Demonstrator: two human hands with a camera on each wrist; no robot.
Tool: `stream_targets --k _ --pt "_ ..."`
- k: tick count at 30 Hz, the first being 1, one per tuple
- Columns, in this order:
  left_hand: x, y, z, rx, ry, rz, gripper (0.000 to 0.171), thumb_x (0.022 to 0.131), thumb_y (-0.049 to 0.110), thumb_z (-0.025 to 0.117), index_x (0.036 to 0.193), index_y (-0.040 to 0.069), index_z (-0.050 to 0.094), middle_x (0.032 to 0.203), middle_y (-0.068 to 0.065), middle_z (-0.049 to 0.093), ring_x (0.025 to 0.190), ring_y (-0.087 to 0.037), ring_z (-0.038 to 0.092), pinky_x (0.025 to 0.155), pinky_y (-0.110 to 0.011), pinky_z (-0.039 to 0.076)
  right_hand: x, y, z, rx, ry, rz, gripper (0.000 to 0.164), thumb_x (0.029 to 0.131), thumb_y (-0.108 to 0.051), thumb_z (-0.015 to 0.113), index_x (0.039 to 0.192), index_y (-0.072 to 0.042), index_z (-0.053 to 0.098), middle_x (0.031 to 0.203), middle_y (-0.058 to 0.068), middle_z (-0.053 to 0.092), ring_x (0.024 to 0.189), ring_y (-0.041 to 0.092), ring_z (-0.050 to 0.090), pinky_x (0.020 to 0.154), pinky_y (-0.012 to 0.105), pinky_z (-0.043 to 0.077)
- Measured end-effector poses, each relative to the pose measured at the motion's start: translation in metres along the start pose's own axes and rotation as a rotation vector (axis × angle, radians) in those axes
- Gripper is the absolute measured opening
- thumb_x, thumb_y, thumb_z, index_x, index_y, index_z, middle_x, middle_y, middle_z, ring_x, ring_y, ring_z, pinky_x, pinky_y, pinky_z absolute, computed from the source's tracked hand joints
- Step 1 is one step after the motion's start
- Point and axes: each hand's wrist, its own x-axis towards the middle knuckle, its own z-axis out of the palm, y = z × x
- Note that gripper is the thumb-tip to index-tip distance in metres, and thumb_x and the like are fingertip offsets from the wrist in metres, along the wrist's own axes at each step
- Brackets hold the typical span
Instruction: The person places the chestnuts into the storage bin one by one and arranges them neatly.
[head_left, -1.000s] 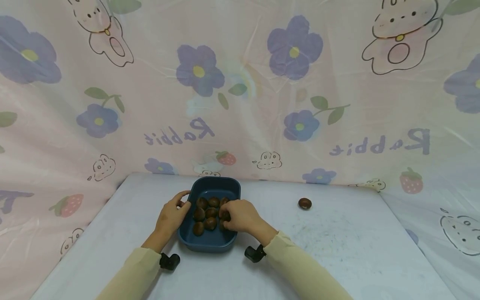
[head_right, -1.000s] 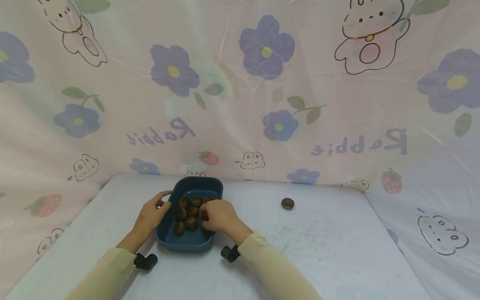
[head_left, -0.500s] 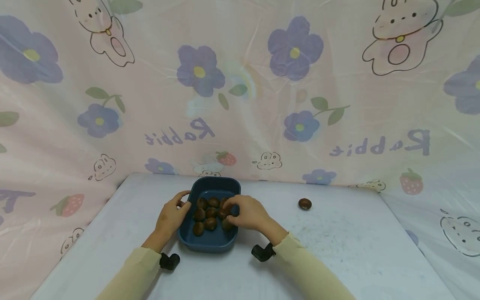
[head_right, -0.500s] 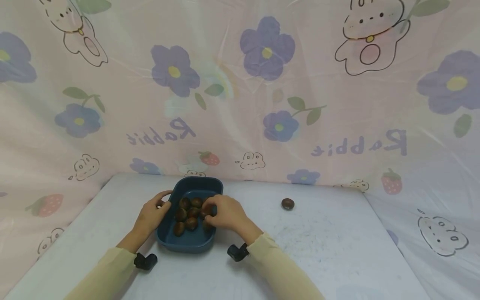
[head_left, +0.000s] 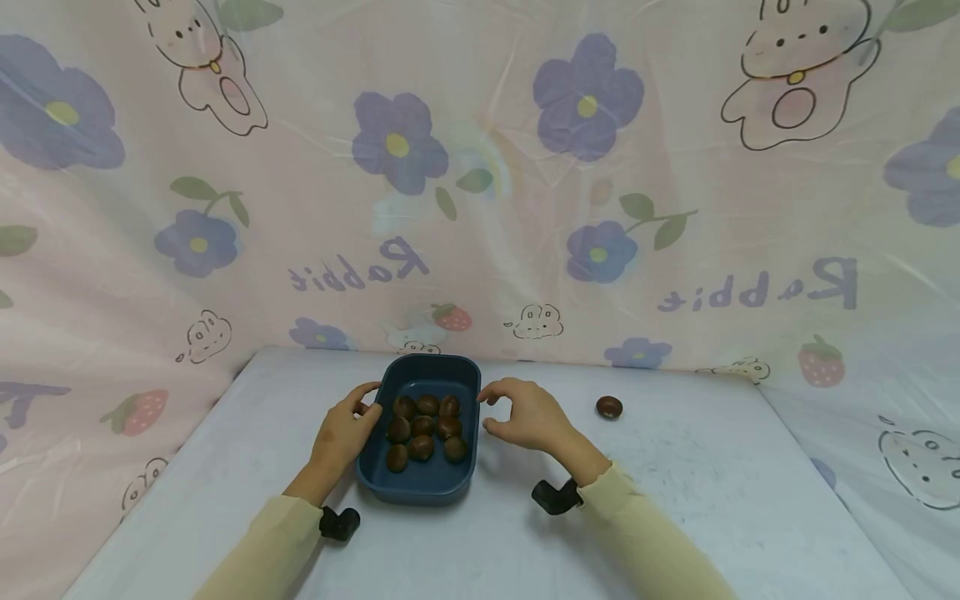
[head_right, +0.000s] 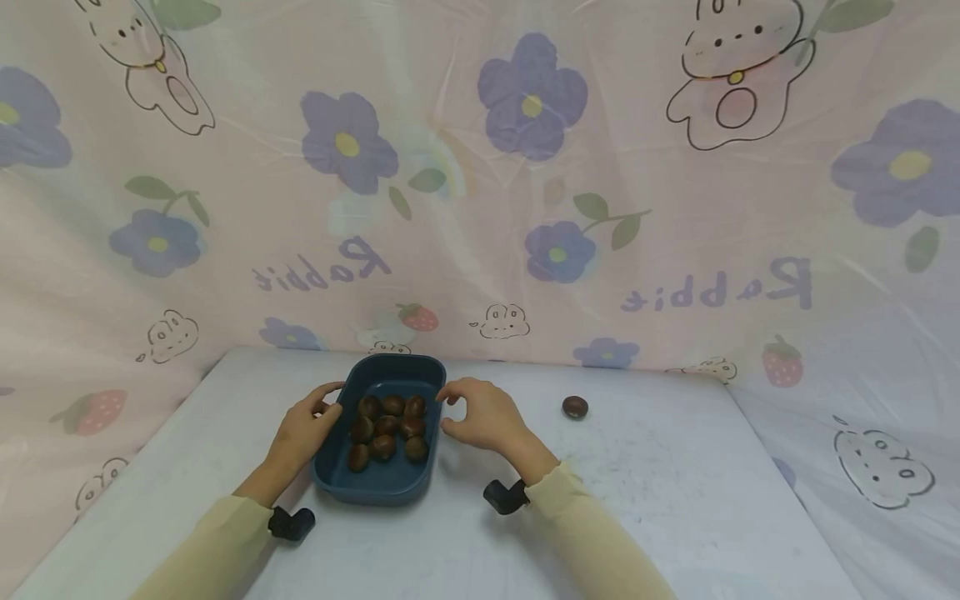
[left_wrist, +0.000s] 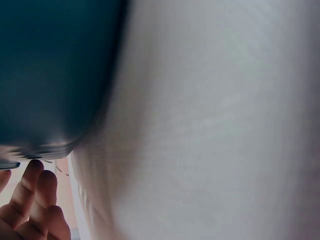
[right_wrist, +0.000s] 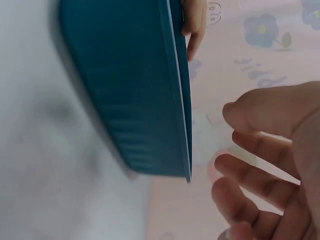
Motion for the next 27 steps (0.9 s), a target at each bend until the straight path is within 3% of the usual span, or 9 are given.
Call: stream_targets --k 10,18,27 --pt "0.000 0.000 0.000 -0.009 -0.010 -0.016 0.046 0.093 0.035 0.049 0.138 0.030 0.049 0.094 -0.005 0.065 0.075 -0.020 0.054 0.063 -0.029 0.042 -0.013 0.016 -0.015 -0.030 0.023 0.061 0.028 0.078 -0.026 0.074 0.106 -0.026 0.069 0.101 -0.004 0.070 0.070 0.007 0.055 0.067 0.029 0.046" --pt "0.000 0.000 0.000 -0.001 -0.003 -0.003 0.046 0.093 0.035 0.049 0.139 0.028 0.049 0.093 -0.006 0.065 0.076 -0.020 0.055 0.064 -0.029 0.042 -0.020 0.025 -0.022 -0.051 0.033 0.113 0.029 0.078 -0.026 0.075 0.106 -0.027 0.069 0.101 -0.006 0.069 0.065 0.008 0.052 0.062 0.027 0.044" --pt "0.000 0.000 0.000 -0.005 -0.005 -0.005 0.046 0.093 0.035 0.049 0.138 0.028 0.050 0.094 -0.006 0.064 0.075 -0.020 0.055 0.063 -0.029 0.042 -0.025 0.038 -0.031 -0.055 0.042 0.121 0.031 0.080 -0.026 0.074 0.110 -0.023 0.068 0.105 0.000 0.070 0.060 0.008 0.051 0.060 0.027 0.044"
